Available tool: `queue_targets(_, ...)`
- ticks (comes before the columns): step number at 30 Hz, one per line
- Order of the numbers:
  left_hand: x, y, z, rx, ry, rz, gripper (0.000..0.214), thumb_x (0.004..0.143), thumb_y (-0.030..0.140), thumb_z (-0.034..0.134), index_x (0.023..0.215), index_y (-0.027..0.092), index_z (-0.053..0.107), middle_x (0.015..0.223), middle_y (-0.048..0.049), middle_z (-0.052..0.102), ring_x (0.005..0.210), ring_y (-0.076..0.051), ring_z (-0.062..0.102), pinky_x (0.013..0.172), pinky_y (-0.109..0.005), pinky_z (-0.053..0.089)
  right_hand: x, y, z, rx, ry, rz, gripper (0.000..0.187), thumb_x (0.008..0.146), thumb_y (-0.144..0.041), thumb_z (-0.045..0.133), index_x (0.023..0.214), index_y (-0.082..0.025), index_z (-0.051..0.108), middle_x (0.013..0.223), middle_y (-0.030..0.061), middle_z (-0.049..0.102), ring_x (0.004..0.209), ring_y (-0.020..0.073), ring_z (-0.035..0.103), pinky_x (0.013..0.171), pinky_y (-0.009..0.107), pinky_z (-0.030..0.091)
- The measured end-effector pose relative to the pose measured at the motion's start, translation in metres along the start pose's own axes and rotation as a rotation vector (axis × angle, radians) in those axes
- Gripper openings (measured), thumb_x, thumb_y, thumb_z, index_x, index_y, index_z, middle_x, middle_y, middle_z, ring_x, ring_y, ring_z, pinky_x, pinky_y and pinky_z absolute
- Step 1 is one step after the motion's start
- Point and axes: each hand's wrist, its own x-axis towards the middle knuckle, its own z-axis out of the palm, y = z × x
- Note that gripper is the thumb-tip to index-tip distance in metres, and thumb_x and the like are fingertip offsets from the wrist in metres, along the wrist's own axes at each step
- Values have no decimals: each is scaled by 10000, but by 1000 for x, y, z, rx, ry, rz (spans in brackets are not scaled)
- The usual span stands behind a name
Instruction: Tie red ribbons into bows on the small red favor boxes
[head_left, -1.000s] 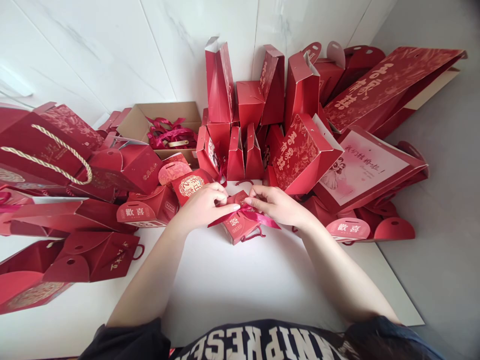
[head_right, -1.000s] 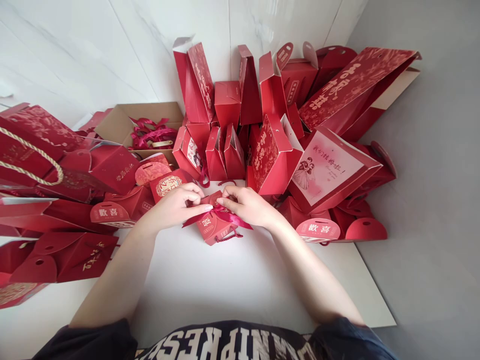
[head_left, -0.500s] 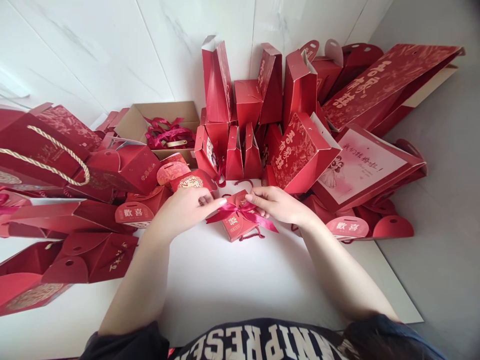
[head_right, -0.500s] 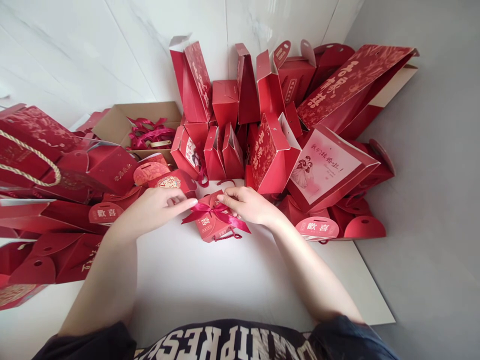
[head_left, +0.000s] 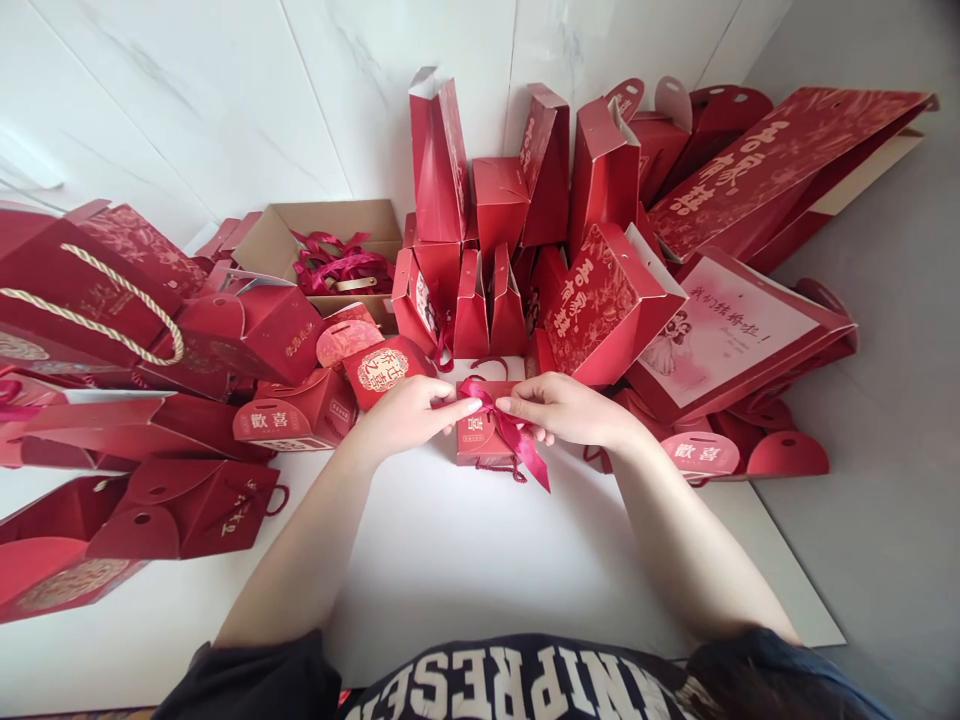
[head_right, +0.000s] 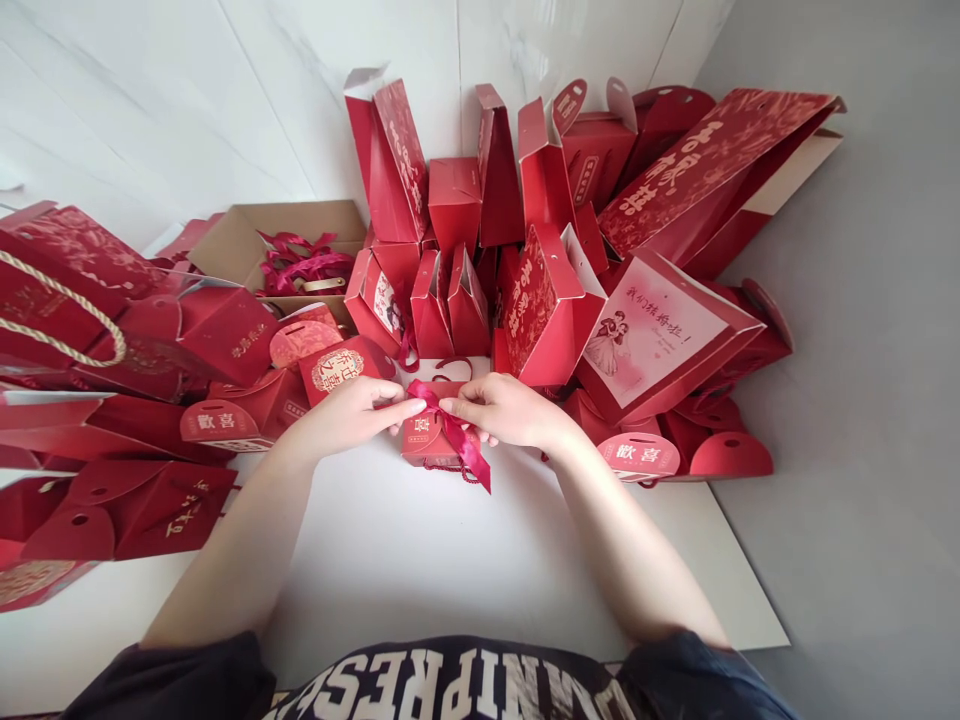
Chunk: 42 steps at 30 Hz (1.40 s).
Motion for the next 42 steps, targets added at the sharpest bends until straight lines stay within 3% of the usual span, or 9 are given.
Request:
queue_targets(6, 1, 3, -2, -107, -65, 41, 428, 849, 515, 546, 599, 169, 582, 637, -10, 623, 602, -130, 513, 574, -266, 359, 1, 0, 0, -21, 39, 2, 362, 864, -502, 555, 661, -211, 482, 537, -34, 549, 478, 120, 524, 510, 254, 414)
queue_targets(18, 3, -3, -3, -54, -140, 46, 392, 835, 427, 573, 559, 169, 467, 585, 32, 567, 556, -100, 456, 537, -239, 320, 5, 6, -2, -65, 33, -27, 416, 893, -579, 491, 687, -218, 465, 515, -45, 542, 460, 126, 519, 553, 273, 426)
queue_targets(26, 5, -7, -4, -76, -182, 56, 341, 815, 382, 593, 560, 169, 519, 596, 21, 603, 535, -95, 433, 529, -247, 310, 7, 8, -2, -79, 53, -53, 405, 905, -562, 486, 701, -214, 513, 500, -43, 527, 459, 132, 513, 566, 279, 408)
queue_targets(29, 5, -6, -6, -64, -196, 43, 343, 825, 410, 588, 581, 169, 593, 594, 18, 600, 513, -90, 413, 517, -251, 300, 8, 6, 0, -28, 84, -17, 396, 883, -557, 522, 690, -212, 513, 503, -33, 541, 455, 139, 532, 547, 280, 417)
queue_targets(35, 2, 0, -3, -101, -196, -40, 440, 843, 569, 552, 665, 175, 633, 628, -6, 664, 577, -124, 546, 567, -249, 370, 5, 3, -1, 37, 58, 5, 421, 873, -588, 532, 701, -204, 512, 518, -39, 536, 481, 127, 526, 576, 271, 436)
queue_targets(42, 6, -7, 3, -119, -183, -13, 369, 824, 495, 595, 641, 176, 576, 597, 6, 632, 573, -122, 535, 564, -250, 369, 2, 4, -3, -101, 30, -77, 280, 929, -458, 497, 814, -210, 557, 557, -43, 532, 535, 129, 492, 587, 261, 391)
